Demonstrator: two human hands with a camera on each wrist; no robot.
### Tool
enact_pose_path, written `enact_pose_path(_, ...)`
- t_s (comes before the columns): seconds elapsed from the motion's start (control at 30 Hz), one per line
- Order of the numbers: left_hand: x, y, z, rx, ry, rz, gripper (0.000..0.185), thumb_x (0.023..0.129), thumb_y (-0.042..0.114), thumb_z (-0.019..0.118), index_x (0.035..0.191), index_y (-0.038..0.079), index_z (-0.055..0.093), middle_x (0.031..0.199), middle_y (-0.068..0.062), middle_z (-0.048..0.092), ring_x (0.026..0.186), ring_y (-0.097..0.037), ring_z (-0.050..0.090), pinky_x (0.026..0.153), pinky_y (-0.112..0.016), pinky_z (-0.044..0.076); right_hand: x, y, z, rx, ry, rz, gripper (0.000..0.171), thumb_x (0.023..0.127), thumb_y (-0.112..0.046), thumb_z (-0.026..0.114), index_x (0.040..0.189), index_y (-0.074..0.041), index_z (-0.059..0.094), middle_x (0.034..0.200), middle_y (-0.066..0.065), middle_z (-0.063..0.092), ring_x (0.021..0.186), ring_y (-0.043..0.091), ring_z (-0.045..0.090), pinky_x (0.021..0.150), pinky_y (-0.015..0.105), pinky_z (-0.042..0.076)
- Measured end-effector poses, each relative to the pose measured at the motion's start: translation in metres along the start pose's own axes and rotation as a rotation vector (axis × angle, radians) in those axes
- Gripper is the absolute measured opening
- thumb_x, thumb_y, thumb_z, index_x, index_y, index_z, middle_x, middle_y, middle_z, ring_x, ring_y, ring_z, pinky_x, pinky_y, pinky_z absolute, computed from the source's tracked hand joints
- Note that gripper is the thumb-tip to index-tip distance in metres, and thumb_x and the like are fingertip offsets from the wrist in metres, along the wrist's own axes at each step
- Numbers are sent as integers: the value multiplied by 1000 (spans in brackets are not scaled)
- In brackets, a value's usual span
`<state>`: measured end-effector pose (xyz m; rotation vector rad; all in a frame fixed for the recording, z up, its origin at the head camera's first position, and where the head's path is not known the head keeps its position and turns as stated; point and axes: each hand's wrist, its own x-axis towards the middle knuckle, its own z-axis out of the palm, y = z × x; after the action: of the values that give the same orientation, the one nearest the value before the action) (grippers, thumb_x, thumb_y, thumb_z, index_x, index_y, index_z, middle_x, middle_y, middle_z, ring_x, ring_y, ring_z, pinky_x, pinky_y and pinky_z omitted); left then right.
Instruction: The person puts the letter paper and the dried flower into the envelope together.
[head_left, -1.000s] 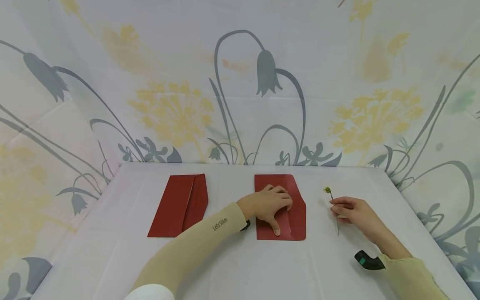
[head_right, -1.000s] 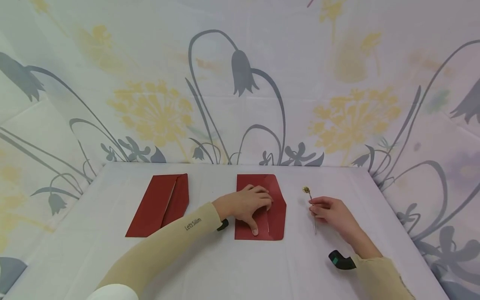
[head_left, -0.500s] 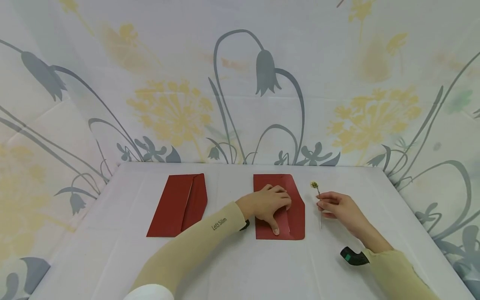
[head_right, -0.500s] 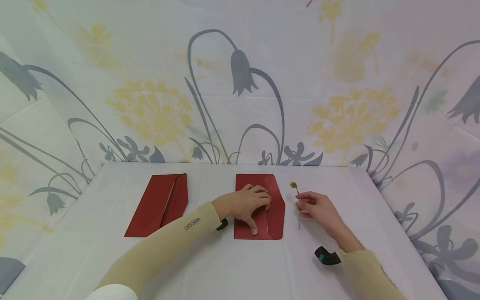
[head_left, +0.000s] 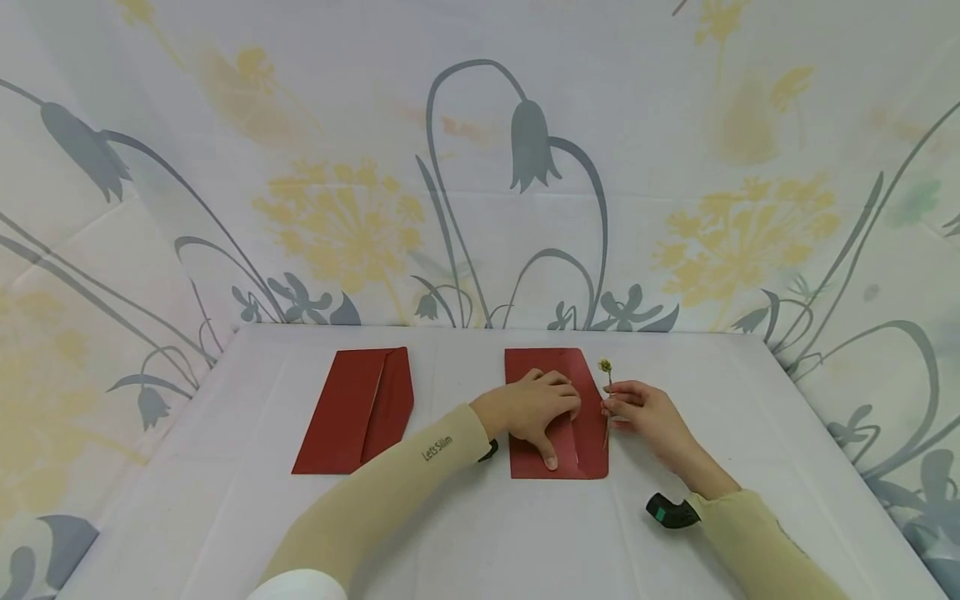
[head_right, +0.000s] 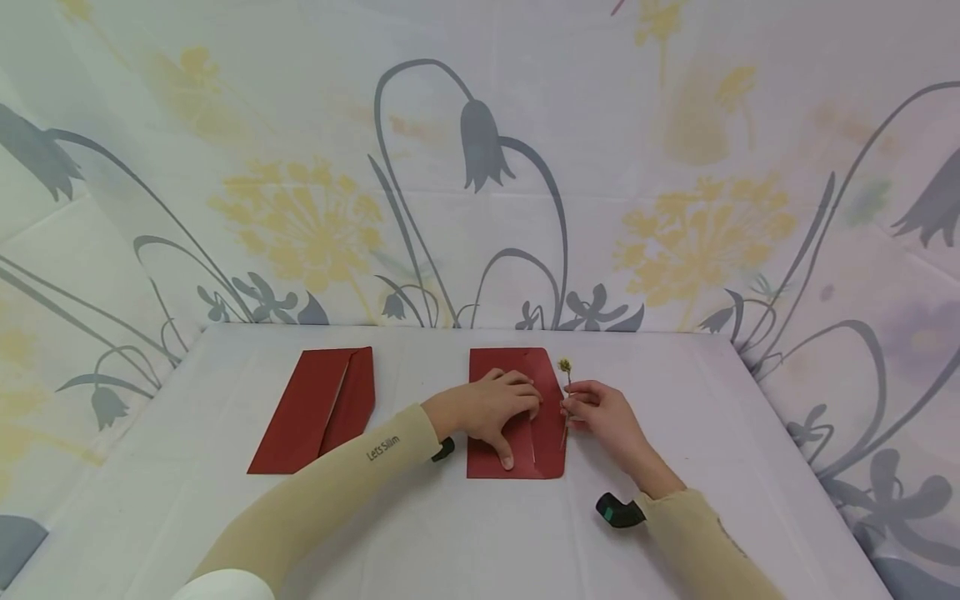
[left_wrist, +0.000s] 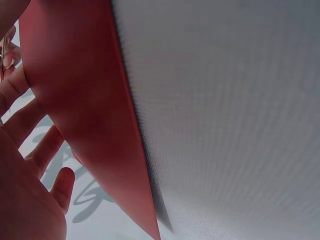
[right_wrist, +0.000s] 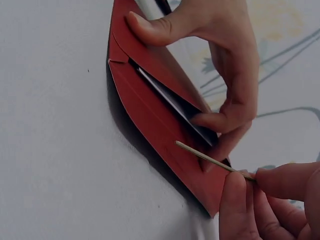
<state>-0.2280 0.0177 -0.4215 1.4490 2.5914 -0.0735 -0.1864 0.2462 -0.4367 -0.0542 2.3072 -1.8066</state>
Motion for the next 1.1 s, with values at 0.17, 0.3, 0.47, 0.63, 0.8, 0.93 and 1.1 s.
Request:
enact_pose_path(0.17,0,0,1,3,4,-5,67,69,72,75,113,27,53,139,11,48,137,-15,30,107,-37,31,6,3,13,44,2,-19,38,100,-7,58,129,14,48,108,17,65,88,9,67,76,28,58)
enact_pose_path(0.3,0,1,1,3,7,-11,67,68,72,75,113,27,55,140,11,48,136,-15,30,105,-38,32,10,4,21,44,34,-10,34,99,-5,59,127,13,50,103,15,66,86,9,67,76,28,58)
enact_pose_path(0.47,0,2,0,12,-7,-21,70,69,72,75,119,28,56,141,12,48,138,-15,29,106,-38,31,12,0,31,31,89,-10,34,99,-7,59,126,11,52,105,16,67,85,10,66,76,27,58)
enact_pose_path(0.63,0,2,0,13,-9,-23,69,69,72,75,119,29,56,139,12,49,138,-15,30,106,-39,31,15,-2,39,28,125,-12,33,100,-9,58,127,10,52,115,20,64,84,9,66,75,26,57)
enact_pose_path(0.8,0,2,0,11,-5,-19,71,68,72,76,122,29,55,140,11,49,138,-15,30,107,-39,31,18,1,39,70,128,25,32,101,-9,55,127,10,51,112,15,65,83,7,66,74,25,57)
enact_pose_path(0.93,-1,1,0,-2,-1,-15,70,68,71,76,121,30,56,139,12,49,138,-15,30,107,-38,31,20,2,37,124,128,45,34,102,-10,54,129,10,49,102,7,66,83,7,65,74,25,57)
enact_pose_path(1.1,-1,1,0,-7,-1,-11,69,68,71,76,120,30,55,139,12,49,138,-15,29,107,-39,30,20,1,36,153,123,38,37,102,-10,53,131,11,46,99,5,66,83,6,65,74,25,57)
